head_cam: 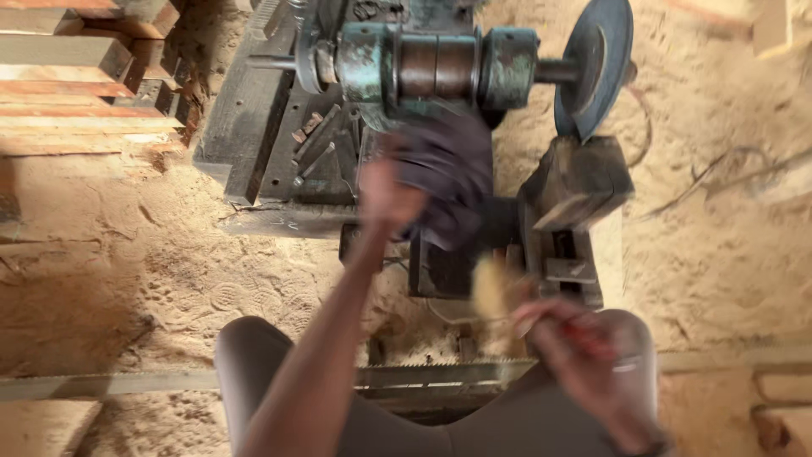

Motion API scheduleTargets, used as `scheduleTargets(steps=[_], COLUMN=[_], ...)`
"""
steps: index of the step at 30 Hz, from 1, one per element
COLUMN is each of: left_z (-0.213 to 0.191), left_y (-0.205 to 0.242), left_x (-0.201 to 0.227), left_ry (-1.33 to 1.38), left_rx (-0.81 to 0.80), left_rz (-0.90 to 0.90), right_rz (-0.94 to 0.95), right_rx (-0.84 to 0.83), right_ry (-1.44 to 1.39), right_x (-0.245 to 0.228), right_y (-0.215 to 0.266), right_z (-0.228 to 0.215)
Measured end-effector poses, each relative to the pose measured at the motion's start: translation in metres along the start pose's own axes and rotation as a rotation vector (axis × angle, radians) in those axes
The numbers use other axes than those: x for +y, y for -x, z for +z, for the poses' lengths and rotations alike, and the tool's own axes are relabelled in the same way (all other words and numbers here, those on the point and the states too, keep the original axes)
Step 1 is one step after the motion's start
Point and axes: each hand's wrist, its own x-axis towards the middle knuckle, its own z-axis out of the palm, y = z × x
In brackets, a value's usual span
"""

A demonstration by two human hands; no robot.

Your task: The person cleans a stationary grinding machine using a cloth and a brush. They wipe the motor housing and the grinding wheel, then use the brush to sweep away sawdust from the machine's surface and the surrounding floor.

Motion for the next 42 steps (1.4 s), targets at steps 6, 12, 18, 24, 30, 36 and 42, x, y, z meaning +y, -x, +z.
scheduleTargets(steps=[6,12,18,24,30,36,42], left_z=[-0.152,-0.148,-0.094,-0.064,-0.074,-0.02,-0.006], left_y=[0.113,0.188,0.18,0.144,0.13,0.095,0.086], left_x=[-0.121,-0.134,-0.153,-0.084,0.034,0.09,0.08], left_ry=[2.216,1.599,1.36,0.93,0.657,-0.089,-0.139], left_rx=[0.23,0.76,0.898,0.735,0.417,0.044,-0.336], left_rz=[0.223,0.085,-0.084,-0.164,0.027,0.008,-0.1], right_rz=[-0.236,-0.527,0.057,0.074,-0.133,-0.321,-0.146], right_rx=[0.271,-0.127,-0.092,-0.056,0.663,0.484,0.454], right_ry=[0.411,0.261,0.78,-0.321,0.331,0.388,0.147], right_x=[0.004,0.053,0.044,0.038,0.002,-0.016,-0.012], right_y=[-0.082,-0.142,-0.152,-0.102,-0.037,-0.033,-0.045], right_z=[-0.017,0.097,0.078,-0.005,-0.098,-0.024,-0.077])
